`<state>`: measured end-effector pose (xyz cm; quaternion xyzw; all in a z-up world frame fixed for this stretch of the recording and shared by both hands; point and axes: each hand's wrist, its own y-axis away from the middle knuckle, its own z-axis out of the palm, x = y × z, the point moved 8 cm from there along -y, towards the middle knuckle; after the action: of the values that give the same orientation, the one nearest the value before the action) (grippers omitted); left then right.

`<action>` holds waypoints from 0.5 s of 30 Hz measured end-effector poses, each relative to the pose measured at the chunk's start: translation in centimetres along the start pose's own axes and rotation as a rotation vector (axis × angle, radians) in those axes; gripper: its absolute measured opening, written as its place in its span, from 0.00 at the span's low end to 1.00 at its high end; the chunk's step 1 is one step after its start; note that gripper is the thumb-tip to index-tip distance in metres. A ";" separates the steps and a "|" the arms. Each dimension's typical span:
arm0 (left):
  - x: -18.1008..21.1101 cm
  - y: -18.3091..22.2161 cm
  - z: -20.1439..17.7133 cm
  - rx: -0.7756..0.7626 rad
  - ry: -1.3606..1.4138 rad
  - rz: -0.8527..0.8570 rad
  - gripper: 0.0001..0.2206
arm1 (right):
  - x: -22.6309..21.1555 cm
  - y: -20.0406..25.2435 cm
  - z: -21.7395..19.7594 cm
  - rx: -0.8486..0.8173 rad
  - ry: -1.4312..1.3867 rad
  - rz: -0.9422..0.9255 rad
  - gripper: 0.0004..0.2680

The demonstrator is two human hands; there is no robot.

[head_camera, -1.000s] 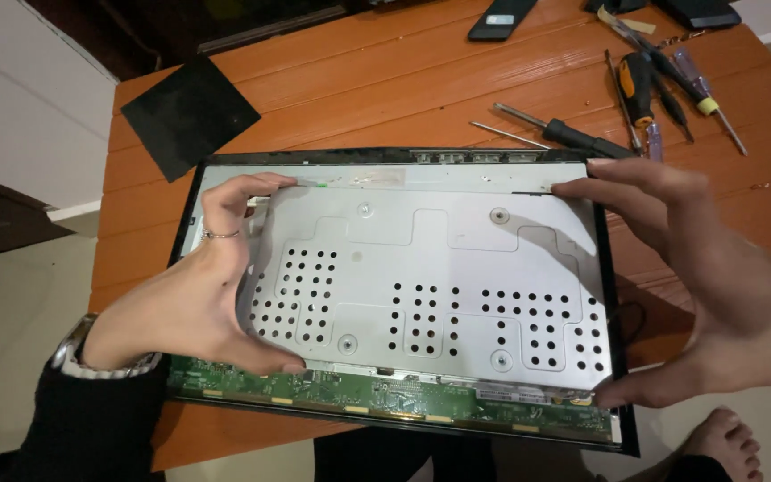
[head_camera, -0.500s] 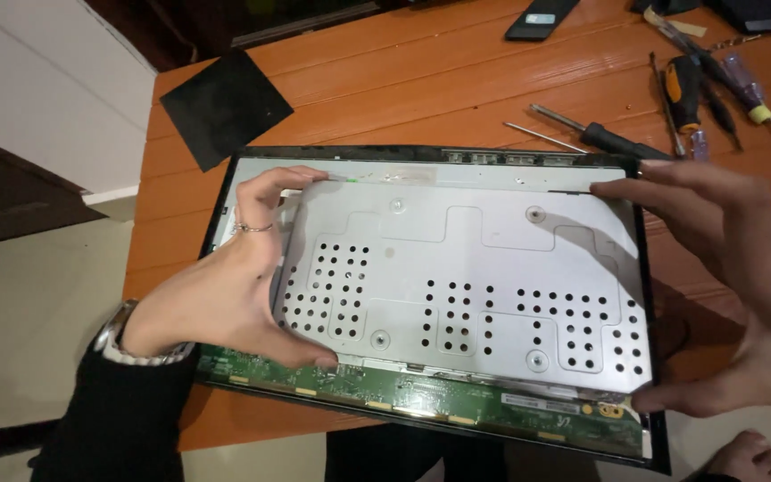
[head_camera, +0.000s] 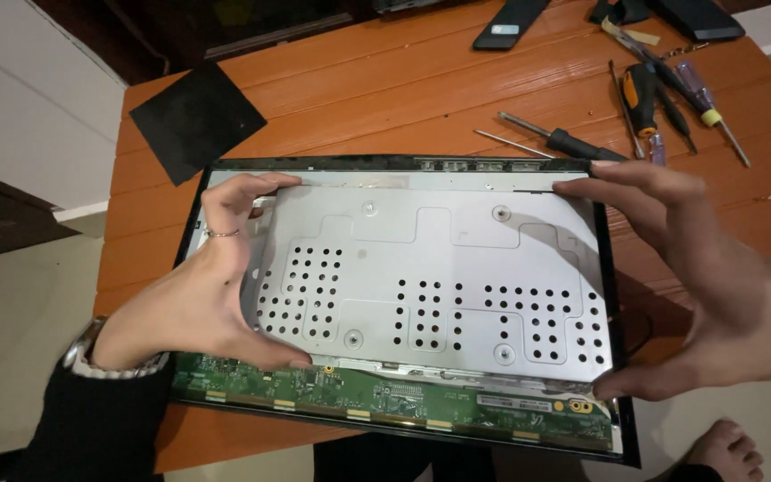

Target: Disassembling a computer monitor by removing screws with a screwdriver and lifting the internal metal chassis to inspect the circuit board.

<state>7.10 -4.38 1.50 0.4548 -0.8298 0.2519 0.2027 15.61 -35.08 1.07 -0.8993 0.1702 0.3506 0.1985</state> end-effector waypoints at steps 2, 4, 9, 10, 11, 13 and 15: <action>-0.1 0.1 0.0 0.003 0.027 -0.013 0.62 | 0.5 0.1 0.1 -0.009 -0.040 0.074 0.57; -0.2 0.1 0.1 0.000 0.017 -0.018 0.62 | 0.5 0.1 0.1 -0.024 -0.049 0.087 0.57; -0.6 0.3 0.1 0.023 0.021 -0.004 0.61 | 0.9 0.2 0.2 -0.019 -0.047 0.026 0.56; -0.5 0.3 0.2 0.018 0.026 0.010 0.61 | 1.4 0.2 0.3 -0.037 -0.062 0.079 0.55; -0.5 0.3 0.3 0.012 0.031 0.024 0.62 | 1.8 0.2 0.4 -0.055 -0.077 0.133 0.55; -0.6 0.2 0.2 0.002 0.052 -0.032 0.62 | 1.5 0.1 0.5 -0.086 -0.057 0.130 0.55; -1.3 0.1 0.5 -0.008 0.073 -0.095 0.62 | 1.5 0.1 0.7 -0.122 -0.041 0.124 0.55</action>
<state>7.65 -3.79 0.37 0.4833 -0.8004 0.2553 0.2464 16.22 -35.09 -0.48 -0.8900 0.2000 0.3904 0.1247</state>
